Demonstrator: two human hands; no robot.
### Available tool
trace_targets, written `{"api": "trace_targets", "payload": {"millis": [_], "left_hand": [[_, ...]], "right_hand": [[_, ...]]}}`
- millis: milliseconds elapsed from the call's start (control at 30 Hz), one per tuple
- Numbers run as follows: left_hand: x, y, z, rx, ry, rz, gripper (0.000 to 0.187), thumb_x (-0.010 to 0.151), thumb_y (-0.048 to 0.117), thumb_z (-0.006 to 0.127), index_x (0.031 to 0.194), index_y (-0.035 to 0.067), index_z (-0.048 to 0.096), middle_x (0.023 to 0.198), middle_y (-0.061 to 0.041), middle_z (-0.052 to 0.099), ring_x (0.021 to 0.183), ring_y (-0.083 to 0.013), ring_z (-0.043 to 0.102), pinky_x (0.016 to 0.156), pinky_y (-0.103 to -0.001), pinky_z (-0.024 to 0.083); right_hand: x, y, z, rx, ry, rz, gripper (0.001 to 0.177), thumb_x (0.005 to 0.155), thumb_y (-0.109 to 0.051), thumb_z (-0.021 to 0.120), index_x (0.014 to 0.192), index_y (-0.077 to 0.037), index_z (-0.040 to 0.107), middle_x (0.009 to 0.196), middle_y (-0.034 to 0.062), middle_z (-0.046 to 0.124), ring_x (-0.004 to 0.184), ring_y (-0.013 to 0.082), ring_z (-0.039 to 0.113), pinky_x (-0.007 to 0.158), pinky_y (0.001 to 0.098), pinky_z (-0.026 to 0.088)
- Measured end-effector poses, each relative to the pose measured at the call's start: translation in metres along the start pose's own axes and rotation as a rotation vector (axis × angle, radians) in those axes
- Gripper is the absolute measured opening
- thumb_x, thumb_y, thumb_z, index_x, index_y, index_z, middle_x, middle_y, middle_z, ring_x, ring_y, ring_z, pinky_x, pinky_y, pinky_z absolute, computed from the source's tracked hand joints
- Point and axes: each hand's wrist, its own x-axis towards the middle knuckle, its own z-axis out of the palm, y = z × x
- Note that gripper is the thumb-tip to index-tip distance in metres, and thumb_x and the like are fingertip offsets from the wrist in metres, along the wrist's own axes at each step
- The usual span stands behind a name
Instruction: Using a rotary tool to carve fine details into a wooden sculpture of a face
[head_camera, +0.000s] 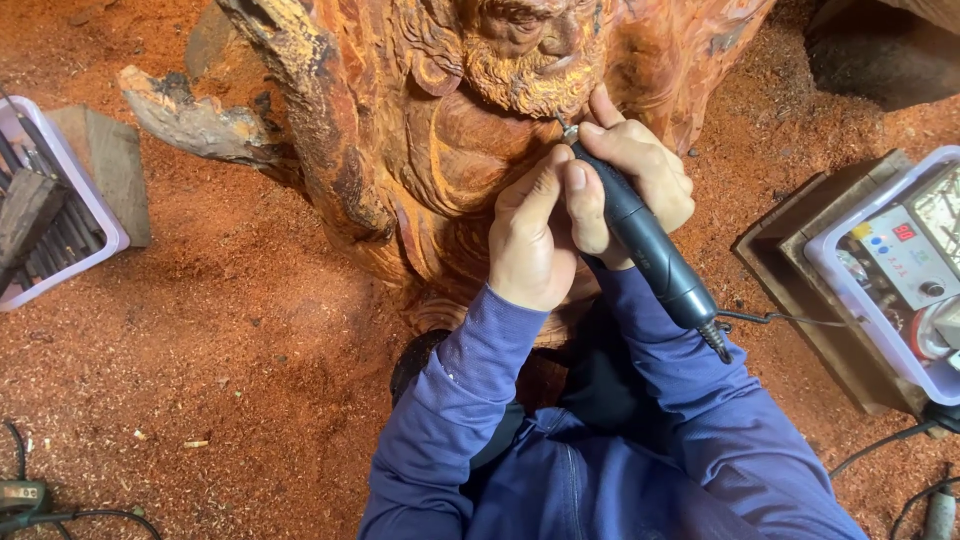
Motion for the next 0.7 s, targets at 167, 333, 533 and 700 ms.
{"api": "trace_targets", "payload": {"millis": [167,333,533,700], "left_hand": [[-0.008,0.005,0.010,-0.039,-0.029,-0.031,0.019,0.103,0.016,0.064,0.111,0.000,0.072,0.100,-0.003,0.068,0.089,-0.0089,0.060,0.083,-0.020,0.049],[-0.027,-0.010,0.013,0.099,0.025,0.063,0.016,0.103,0.017,0.063,0.097,0.005,0.073,0.084,-0.004,0.067,0.085,-0.0144,0.065,0.069,-0.025,0.060],[-0.018,-0.028,0.026,0.113,-0.099,0.187,0.019,0.110,0.019,0.059,0.117,0.006,0.072,0.109,-0.002,0.068,0.109,-0.0141,0.058,0.102,-0.041,0.050],[-0.015,-0.002,0.017,0.025,-0.096,0.186,0.017,0.106,0.015,0.062,0.111,0.005,0.075,0.101,-0.002,0.071,0.102,-0.0146,0.062,0.100,-0.040,0.049]], "right_hand": [[-0.003,0.000,0.000,0.003,-0.008,0.012,0.020,0.087,-0.002,0.063,0.095,0.016,0.062,0.074,0.0239,0.062,0.067,0.0292,0.063,0.107,0.0533,0.055],[-0.007,-0.005,-0.017,0.175,0.035,0.097,0.024,0.086,-0.006,0.073,0.092,0.018,0.071,0.058,0.0141,0.058,0.054,0.0278,0.064,0.079,0.0567,0.063],[0.028,-0.029,-0.038,-0.012,-0.127,0.202,0.026,0.095,-0.012,0.073,0.105,0.012,0.073,0.091,0.0245,0.071,0.095,0.0380,0.074,0.091,0.0513,0.059],[0.025,-0.029,-0.016,-0.034,-0.121,0.055,0.032,0.096,-0.020,0.072,0.104,0.011,0.073,0.083,0.0236,0.070,0.109,0.0435,0.071,0.101,0.0551,0.055]]}}
